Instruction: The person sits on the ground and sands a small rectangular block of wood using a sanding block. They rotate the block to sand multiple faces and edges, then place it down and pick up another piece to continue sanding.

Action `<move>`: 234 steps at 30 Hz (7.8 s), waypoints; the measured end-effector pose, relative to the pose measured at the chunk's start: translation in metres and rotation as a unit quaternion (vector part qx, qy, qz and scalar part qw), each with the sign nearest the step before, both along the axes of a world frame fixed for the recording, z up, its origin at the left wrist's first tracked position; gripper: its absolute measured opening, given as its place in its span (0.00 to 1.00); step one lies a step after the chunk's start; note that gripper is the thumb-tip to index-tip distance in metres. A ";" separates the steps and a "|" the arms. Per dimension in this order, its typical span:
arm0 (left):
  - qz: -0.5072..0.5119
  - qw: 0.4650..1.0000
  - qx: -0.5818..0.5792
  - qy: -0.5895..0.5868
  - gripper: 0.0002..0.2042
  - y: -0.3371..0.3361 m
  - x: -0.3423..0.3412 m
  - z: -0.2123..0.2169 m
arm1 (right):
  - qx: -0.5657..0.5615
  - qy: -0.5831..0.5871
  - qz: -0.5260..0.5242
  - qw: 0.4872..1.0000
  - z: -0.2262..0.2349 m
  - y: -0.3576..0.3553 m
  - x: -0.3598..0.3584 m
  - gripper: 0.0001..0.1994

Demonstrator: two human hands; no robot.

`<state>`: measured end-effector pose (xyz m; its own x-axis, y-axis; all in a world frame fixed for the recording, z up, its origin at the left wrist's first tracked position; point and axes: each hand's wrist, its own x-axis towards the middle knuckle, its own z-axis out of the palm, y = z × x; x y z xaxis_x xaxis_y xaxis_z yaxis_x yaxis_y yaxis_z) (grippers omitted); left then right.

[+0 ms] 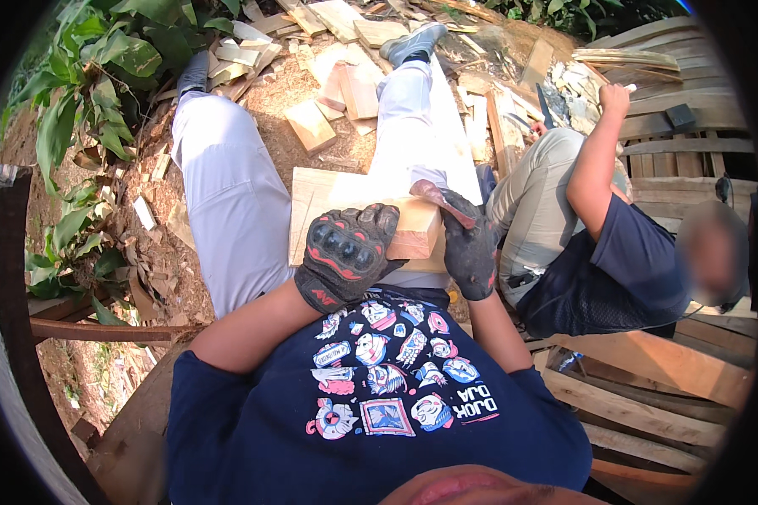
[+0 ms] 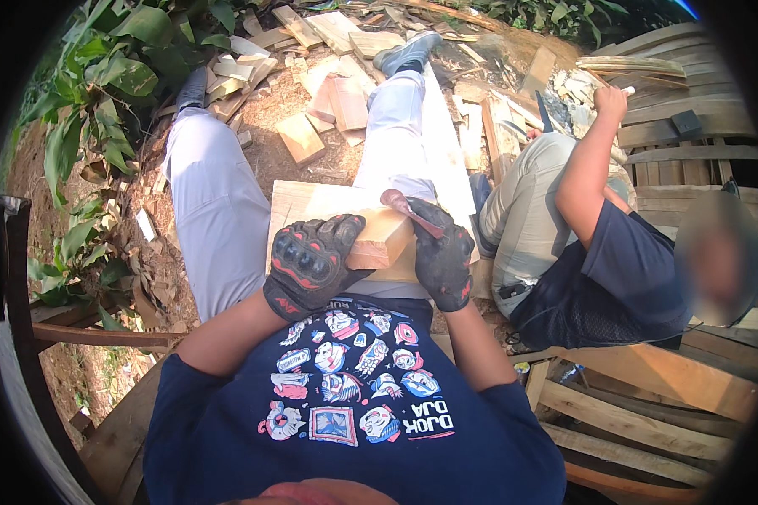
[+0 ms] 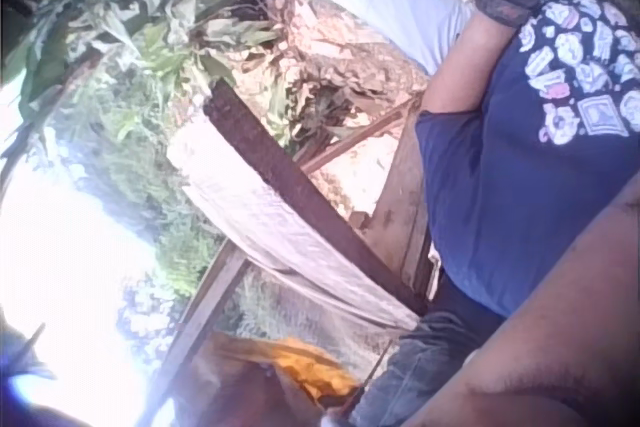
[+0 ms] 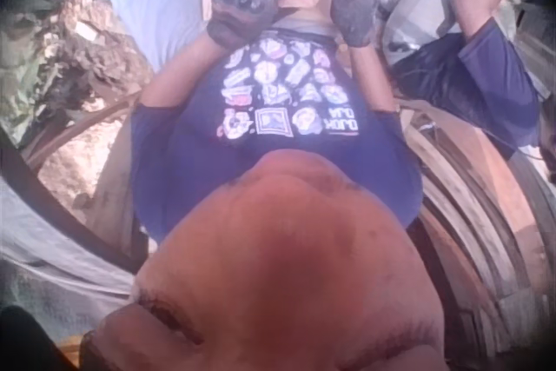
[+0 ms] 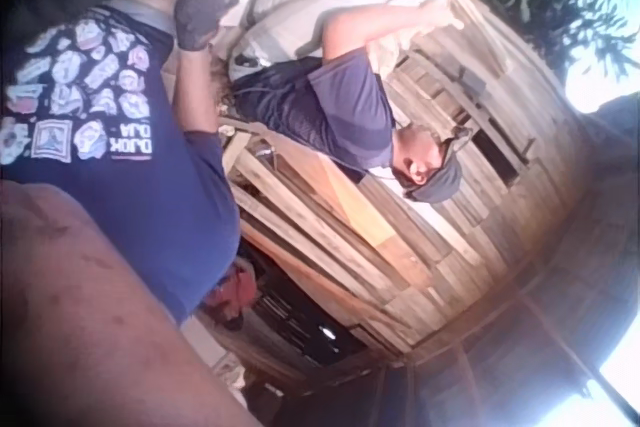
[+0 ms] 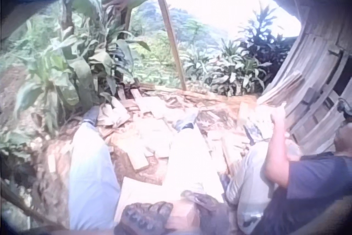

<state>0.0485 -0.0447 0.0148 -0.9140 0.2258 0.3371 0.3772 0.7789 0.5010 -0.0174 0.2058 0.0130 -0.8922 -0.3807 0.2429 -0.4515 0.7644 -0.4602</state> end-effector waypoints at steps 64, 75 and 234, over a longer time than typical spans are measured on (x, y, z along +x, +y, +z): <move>0.031 0.997 -0.037 0.054 0.33 0.013 -0.009 -0.005 | -0.046 0.101 0.100 0.989 0.007 -0.002 0.026 0.28; 0.046 0.997 -0.034 0.055 0.32 0.014 -0.011 -0.006 | -0.117 0.085 0.110 0.983 -0.017 0.007 0.003 0.28; -0.083 0.956 0.152 -0.236 0.36 -0.057 -0.065 -0.054 | 0.167 0.083 0.060 0.981 0.030 -0.050 -0.038 0.26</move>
